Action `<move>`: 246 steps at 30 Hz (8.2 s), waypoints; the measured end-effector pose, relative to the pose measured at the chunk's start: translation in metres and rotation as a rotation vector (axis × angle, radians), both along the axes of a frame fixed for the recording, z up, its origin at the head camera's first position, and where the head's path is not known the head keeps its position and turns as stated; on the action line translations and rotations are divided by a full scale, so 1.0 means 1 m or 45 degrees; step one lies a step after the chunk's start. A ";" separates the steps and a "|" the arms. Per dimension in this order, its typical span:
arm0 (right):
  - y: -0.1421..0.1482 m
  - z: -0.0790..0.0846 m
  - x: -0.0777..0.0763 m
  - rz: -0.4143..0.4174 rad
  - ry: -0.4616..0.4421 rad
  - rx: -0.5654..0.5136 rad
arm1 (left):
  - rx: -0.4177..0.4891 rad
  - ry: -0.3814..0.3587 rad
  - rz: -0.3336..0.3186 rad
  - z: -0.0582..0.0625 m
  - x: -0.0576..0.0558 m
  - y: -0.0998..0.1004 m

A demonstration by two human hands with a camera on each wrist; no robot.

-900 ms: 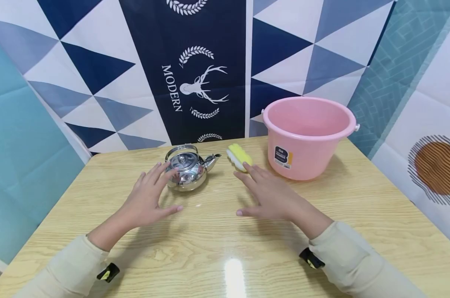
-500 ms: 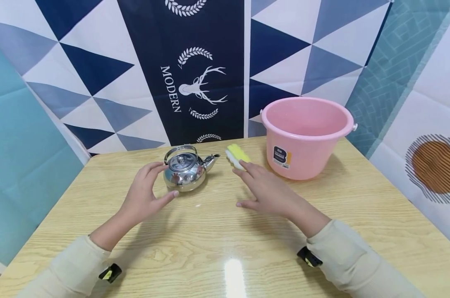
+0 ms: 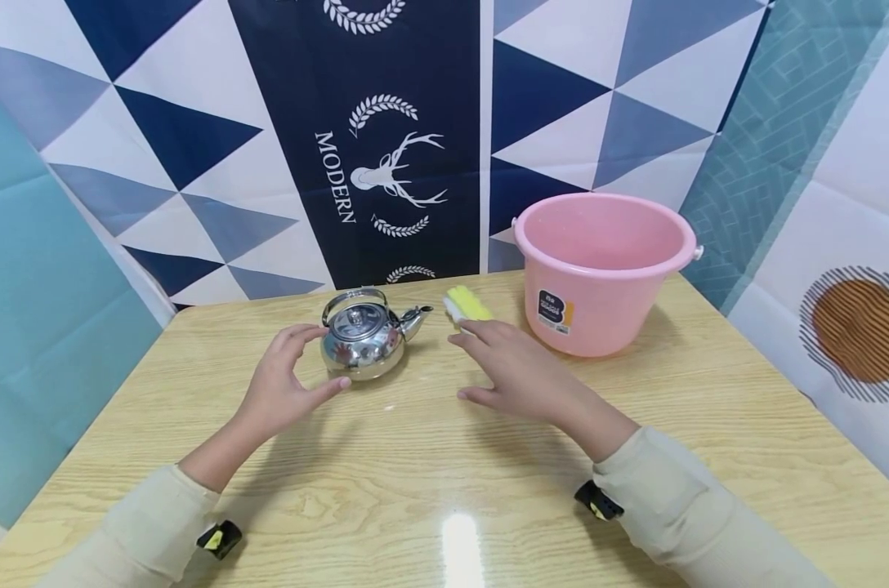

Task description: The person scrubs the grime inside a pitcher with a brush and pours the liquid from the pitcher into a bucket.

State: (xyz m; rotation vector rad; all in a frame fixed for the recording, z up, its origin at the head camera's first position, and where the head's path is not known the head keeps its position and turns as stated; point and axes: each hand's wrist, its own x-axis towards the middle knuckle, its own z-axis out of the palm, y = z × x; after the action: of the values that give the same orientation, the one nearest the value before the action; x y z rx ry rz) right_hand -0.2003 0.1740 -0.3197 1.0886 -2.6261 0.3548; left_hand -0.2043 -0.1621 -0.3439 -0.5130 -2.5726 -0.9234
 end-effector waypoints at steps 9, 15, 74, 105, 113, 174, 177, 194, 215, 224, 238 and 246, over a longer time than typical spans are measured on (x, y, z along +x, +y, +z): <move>-0.004 0.003 -0.003 0.044 -0.007 0.042 | 0.078 -0.198 0.073 -0.001 -0.003 0.001; -0.005 0.006 -0.008 0.072 -0.008 0.067 | 0.106 -0.272 0.095 -0.005 -0.010 0.000; -0.052 0.018 -0.044 0.217 -0.093 0.052 | 1.034 -1.098 0.007 -0.003 -0.066 0.006; -0.088 0.013 -0.067 0.262 -0.044 0.057 | 1.014 -1.112 0.057 -0.005 -0.067 0.006; -0.101 0.014 -0.075 0.306 0.020 0.081 | 1.011 -1.113 0.068 -0.009 -0.068 0.006; -0.150 0.020 -0.096 0.234 0.140 0.043 | 1.031 -1.108 0.076 -0.011 -0.067 0.004; -0.147 0.017 -0.094 0.262 0.175 -0.005 | 1.017 -1.106 0.078 -0.012 -0.066 0.004; -0.129 0.014 -0.085 0.293 0.278 -0.101 | 1.010 -1.087 0.084 -0.012 -0.066 0.006; -0.097 0.010 -0.052 0.422 0.281 -0.208 | 1.036 -1.064 0.080 -0.012 -0.067 0.006; -0.083 -0.001 -0.046 0.433 0.225 -0.181 | 1.045 -1.042 0.085 -0.012 -0.066 0.006; -0.070 -0.016 -0.039 0.512 0.191 -0.203 | 1.058 -1.043 0.088 -0.013 -0.066 0.008; -0.064 -0.025 -0.035 0.491 0.121 -0.156 | 1.069 -1.047 0.089 -0.012 -0.065 0.008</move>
State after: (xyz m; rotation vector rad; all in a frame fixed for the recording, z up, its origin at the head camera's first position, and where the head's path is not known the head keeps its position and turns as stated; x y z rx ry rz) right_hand -0.2352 0.1104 -0.3450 1.5271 -2.2704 0.5208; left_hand -0.2698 -0.1540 -0.3564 0.2610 -2.3970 -2.3749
